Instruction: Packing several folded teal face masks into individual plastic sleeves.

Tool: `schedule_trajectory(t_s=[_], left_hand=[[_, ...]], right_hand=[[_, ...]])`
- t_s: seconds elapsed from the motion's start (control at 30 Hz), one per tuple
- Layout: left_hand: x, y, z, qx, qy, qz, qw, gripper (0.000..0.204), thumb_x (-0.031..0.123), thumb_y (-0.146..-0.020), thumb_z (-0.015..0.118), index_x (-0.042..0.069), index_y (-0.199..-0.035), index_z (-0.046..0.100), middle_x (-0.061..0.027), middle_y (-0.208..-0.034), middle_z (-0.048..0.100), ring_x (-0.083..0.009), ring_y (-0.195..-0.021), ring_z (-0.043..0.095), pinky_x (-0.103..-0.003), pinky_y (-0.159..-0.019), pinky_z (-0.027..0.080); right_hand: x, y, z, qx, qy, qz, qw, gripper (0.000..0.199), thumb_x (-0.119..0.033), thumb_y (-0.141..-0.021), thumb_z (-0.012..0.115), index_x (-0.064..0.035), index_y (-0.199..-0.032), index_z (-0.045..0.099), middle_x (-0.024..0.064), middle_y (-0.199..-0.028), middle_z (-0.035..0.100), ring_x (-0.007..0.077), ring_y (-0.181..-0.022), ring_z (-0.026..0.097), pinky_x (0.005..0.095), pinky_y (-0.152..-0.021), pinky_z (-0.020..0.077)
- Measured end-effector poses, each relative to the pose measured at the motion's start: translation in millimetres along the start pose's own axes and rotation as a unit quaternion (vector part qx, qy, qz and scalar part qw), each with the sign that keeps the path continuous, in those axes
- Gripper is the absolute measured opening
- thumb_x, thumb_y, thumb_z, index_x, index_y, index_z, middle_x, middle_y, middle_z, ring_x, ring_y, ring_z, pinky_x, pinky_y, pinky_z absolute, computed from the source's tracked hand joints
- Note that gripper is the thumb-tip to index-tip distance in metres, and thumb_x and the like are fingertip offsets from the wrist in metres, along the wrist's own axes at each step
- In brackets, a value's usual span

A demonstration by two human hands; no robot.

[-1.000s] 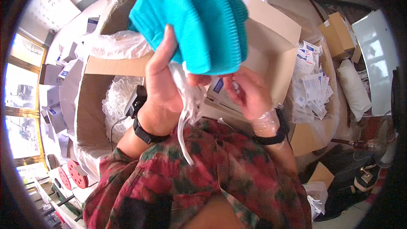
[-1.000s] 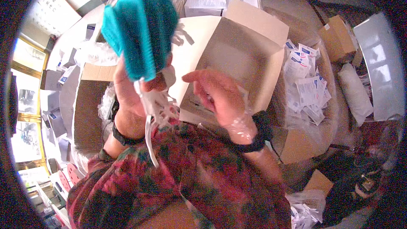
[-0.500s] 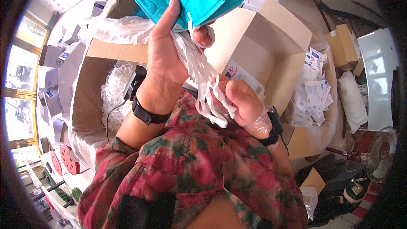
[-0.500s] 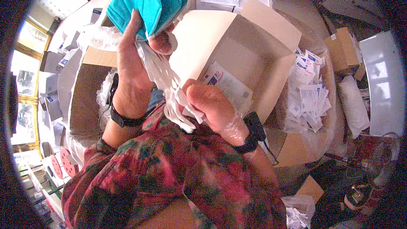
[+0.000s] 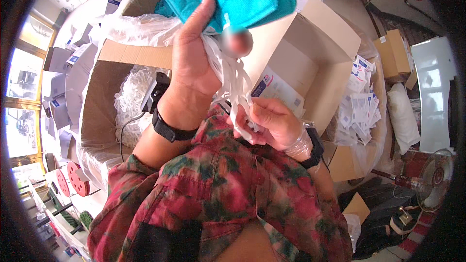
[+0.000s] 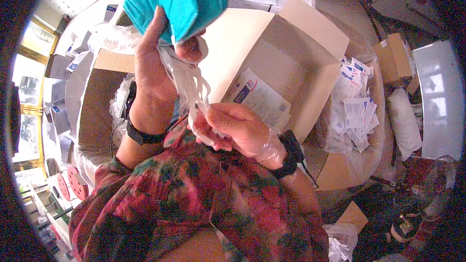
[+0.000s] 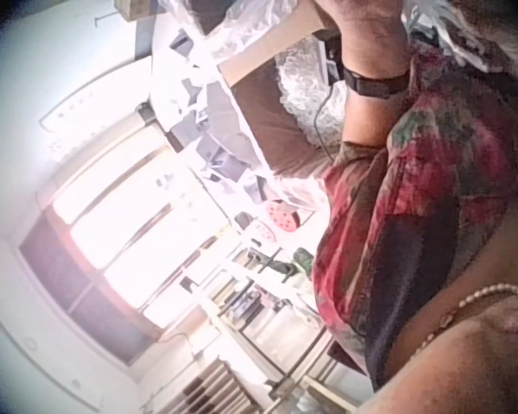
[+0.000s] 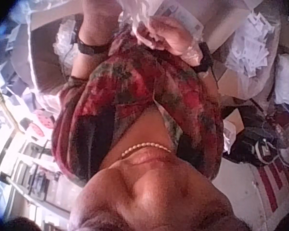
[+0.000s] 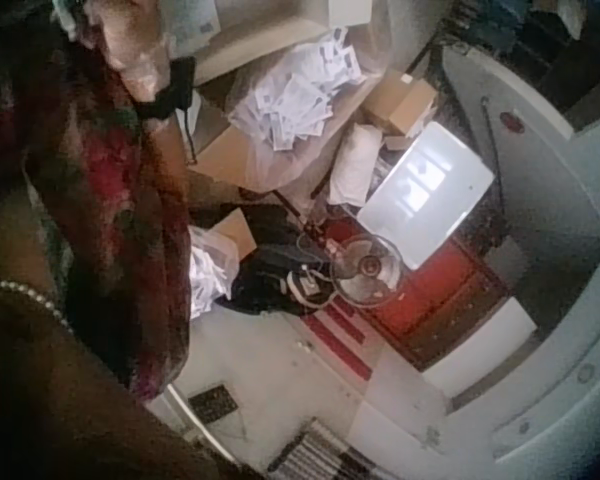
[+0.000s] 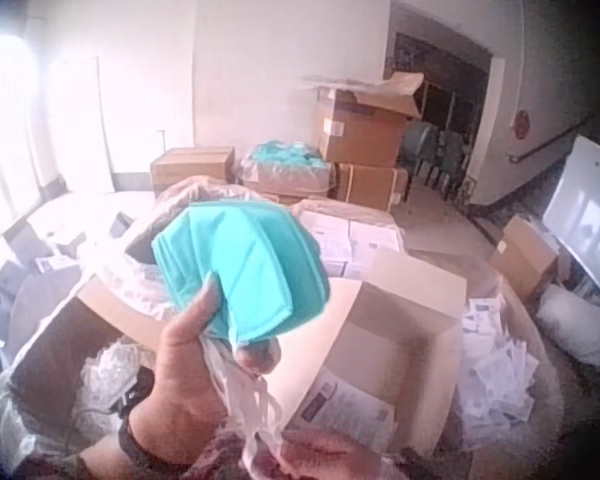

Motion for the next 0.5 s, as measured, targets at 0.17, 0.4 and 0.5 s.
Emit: schedule_trajectory(t_s=[0.17,0.4,0.5], left_hand=[[-7,0,5,0.011,-0.004,-0.001,1.000,0.024,0.029,-0.094,0.054,0.008,-0.104,0.056,-0.0087,-0.077,0.066,-0.0220,-0.050,0.058,-0.031,-0.048,0.046],[8,-1,0,0.025,-0.015,0.005,1.000,0.028,0.031,-0.095,0.052,0.005,-0.102,0.057,-0.0111,-0.076,0.066,-0.0205,-0.049,0.058,-0.030,-0.046,0.045],[25,0,-5,0.008,-0.028,-0.004,1.000,0.038,0.036,-0.097,0.047,-0.001,-0.099,0.058,-0.0175,-0.074,0.065,-0.0152,-0.046,0.056,-0.026,-0.044,0.043]], right_hand=[[8,-8,7,-0.077,-0.025,-0.018,0.997,0.037,-0.037,-0.095,0.053,-0.0004,-0.101,0.057,0.0075,-0.078,0.060,0.0071,-0.056,0.046,0.0192,-0.049,0.0348],[7,-2,9,-0.052,0.053,0.018,0.997,0.029,-0.030,-0.097,0.049,-0.0026,-0.096,0.058,0.0024,-0.071,0.053,0.0056,-0.055,0.043,0.0184,-0.047,0.0312],[3,12,-4,0.008,0.069,0.024,0.997,0.027,-0.030,-0.099,0.048,-0.0075,-0.090,0.059,-0.0053,-0.068,0.052,0.0018,-0.053,0.042,0.0173,-0.046,0.0310]])
Point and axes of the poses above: each hand's wrist, its own y-axis away from the middle knuckle, its own z-axis out of the palm, x = y × z, the point moved 5 cm from there along -y, towards the middle knuckle
